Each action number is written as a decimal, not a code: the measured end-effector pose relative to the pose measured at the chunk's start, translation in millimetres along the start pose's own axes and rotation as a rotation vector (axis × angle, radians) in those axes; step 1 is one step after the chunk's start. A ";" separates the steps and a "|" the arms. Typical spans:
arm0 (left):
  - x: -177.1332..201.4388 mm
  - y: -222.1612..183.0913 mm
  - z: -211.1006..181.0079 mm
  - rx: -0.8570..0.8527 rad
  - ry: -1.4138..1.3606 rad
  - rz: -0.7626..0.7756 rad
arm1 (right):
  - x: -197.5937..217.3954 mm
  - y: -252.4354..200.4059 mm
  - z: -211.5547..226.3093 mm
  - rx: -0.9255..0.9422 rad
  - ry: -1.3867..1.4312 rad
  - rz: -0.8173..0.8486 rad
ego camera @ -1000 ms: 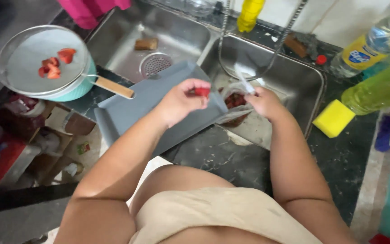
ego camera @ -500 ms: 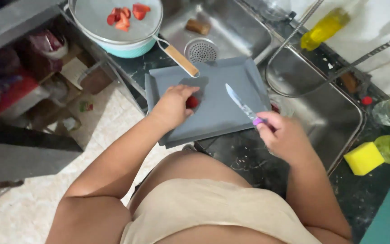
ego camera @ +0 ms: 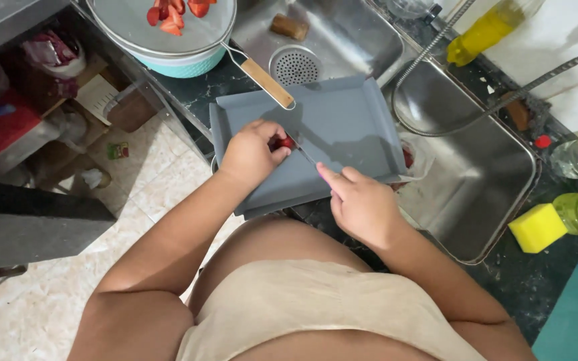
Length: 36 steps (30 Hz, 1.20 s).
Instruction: Hulling and cutting strawberries into a bowl in a kitchen sink area.
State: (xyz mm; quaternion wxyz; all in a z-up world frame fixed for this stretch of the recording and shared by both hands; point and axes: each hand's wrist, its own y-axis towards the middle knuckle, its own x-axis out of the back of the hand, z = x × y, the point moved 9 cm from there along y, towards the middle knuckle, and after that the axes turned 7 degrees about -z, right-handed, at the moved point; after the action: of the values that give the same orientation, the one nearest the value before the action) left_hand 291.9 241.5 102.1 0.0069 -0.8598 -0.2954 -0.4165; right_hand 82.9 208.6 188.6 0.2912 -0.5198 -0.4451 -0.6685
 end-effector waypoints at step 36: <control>3.1 -1.1 -1.9 0.007 0.065 0.010 | -16.9 7.9 3.9 0.010 0.011 0.204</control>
State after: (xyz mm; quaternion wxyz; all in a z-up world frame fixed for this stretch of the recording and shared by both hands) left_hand 291.5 243.5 105.3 0.0215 -0.8472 -0.2922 -0.4432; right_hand 96.2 207.4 175.0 0.3628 -0.5573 -0.3918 -0.6359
